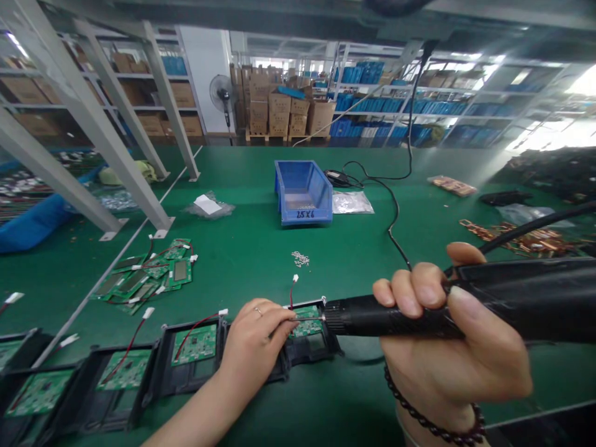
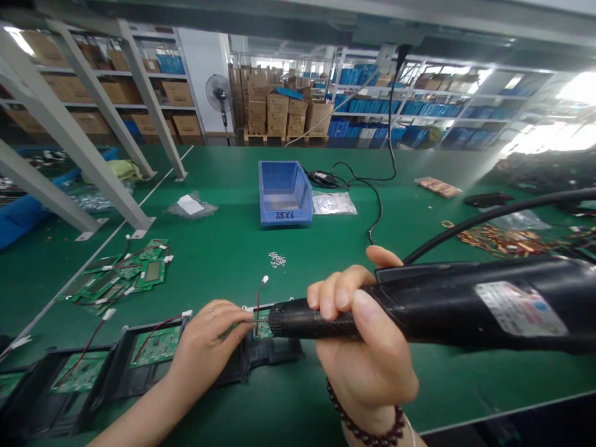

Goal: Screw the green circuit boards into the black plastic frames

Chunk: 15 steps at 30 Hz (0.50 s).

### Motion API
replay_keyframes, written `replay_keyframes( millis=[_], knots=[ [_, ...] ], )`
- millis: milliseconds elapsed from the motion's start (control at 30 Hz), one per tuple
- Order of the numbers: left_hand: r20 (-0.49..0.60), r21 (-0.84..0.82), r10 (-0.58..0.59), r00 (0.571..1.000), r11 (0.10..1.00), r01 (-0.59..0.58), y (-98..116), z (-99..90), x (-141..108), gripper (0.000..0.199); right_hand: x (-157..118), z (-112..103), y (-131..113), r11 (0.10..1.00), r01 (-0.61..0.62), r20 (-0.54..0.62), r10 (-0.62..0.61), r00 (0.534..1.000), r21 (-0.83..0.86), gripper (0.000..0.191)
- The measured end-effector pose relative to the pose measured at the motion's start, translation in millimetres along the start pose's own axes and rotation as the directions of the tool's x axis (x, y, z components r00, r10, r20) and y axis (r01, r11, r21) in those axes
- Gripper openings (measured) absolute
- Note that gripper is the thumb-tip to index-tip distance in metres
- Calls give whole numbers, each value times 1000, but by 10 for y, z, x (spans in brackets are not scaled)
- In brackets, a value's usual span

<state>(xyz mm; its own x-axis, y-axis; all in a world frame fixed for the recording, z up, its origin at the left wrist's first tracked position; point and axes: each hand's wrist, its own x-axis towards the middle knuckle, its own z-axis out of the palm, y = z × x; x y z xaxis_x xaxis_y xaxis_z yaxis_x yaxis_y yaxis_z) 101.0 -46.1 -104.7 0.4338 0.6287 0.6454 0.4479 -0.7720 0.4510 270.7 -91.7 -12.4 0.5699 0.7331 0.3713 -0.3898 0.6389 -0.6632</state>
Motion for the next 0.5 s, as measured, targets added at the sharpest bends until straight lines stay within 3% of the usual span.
replay_keyframes(
  millis=[500],
  knots=[
    [42,10,-33,999,999,32,-18,13,3,26,28,-2,36,1000,4,9,-4,1000,1,28]
  ],
)
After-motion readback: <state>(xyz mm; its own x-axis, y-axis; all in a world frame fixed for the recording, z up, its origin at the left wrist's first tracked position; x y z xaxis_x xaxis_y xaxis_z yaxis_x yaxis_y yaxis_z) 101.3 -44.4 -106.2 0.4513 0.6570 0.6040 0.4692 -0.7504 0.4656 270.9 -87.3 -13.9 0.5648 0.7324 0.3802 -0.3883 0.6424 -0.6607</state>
